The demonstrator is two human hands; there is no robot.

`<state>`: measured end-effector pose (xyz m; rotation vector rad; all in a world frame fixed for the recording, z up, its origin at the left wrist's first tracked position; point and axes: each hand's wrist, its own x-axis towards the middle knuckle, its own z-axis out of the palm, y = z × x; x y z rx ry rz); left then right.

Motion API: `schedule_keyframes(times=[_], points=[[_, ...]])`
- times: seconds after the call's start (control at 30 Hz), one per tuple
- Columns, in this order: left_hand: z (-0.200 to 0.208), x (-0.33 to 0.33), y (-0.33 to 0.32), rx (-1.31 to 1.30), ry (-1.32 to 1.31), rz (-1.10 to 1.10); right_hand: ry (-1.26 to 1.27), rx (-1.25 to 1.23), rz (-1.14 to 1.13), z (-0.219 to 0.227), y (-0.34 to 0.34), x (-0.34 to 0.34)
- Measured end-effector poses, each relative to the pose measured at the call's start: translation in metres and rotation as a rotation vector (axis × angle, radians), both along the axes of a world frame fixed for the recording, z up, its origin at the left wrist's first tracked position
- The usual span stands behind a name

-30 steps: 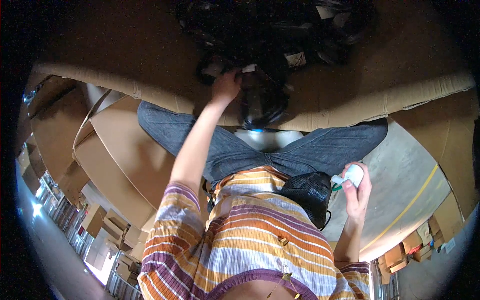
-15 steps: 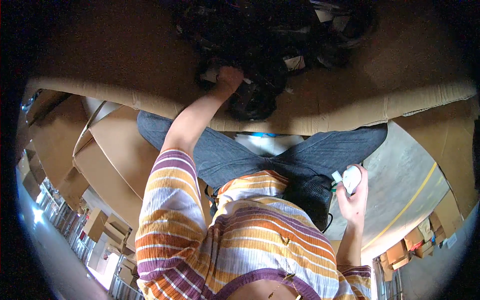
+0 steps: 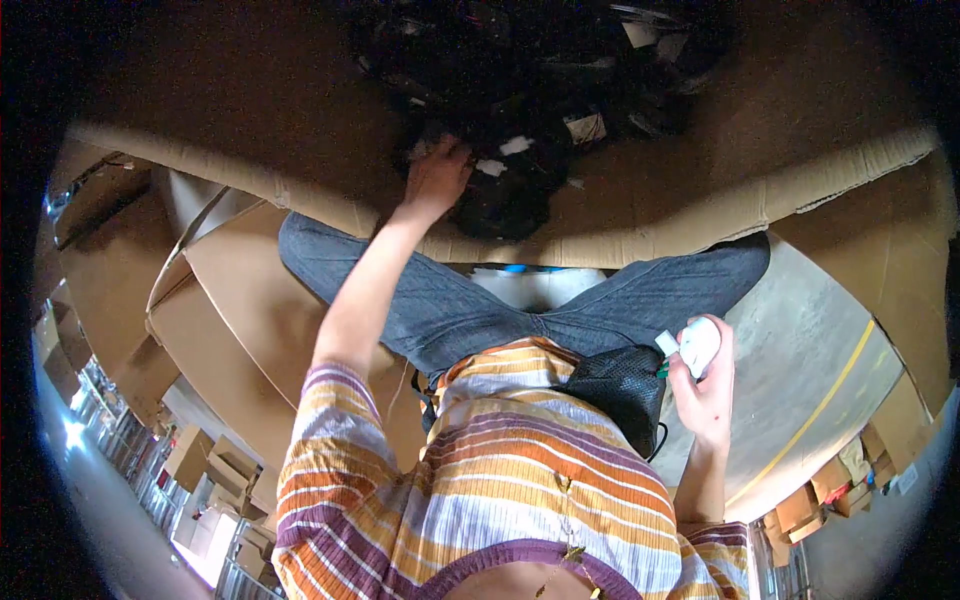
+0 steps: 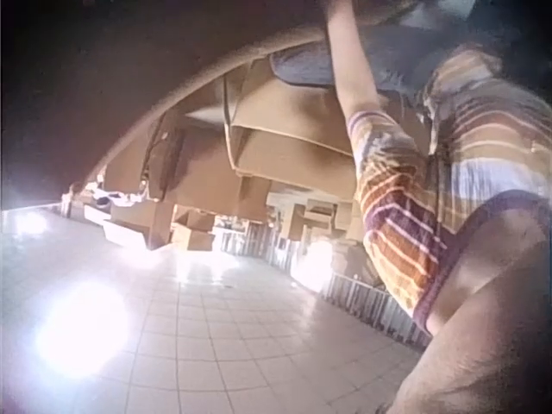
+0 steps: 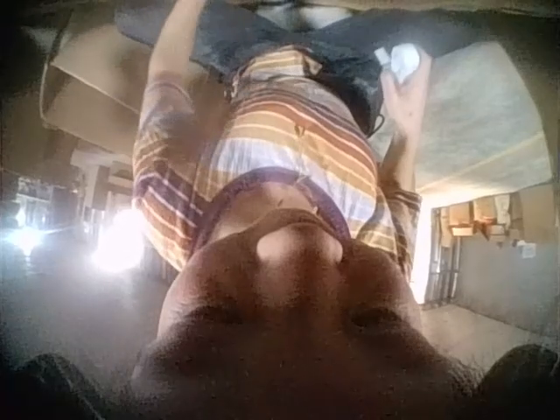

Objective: The person tests motorcycle light assemblies by taking them from a cardboard box, connecting their wiring connectors to a handheld testing device by hand to illuminate them, and disconnecting them.

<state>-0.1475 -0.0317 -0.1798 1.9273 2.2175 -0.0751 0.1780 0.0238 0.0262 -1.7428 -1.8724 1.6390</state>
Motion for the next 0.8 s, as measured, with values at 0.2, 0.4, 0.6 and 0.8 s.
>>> schedule_keyframes(times=[0.2,0.4,0.6,0.8], points=[[0.066,0.047,-0.017,0.281,-0.397,0.198,0.069,-0.04,0.044,0.0,0.0,-0.007],[0.104,0.084,-0.013,0.262,-0.641,-0.071,0.136,-0.093,0.063,0.001,0.004,-0.011],[0.131,0.118,-0.009,0.299,-0.815,-0.219,0.347,-0.26,-0.064,0.008,0.006,-0.011],[0.157,0.128,0.0,0.118,-1.23,-0.241,0.564,-0.315,-0.115,0.008,0.008,0.0]])
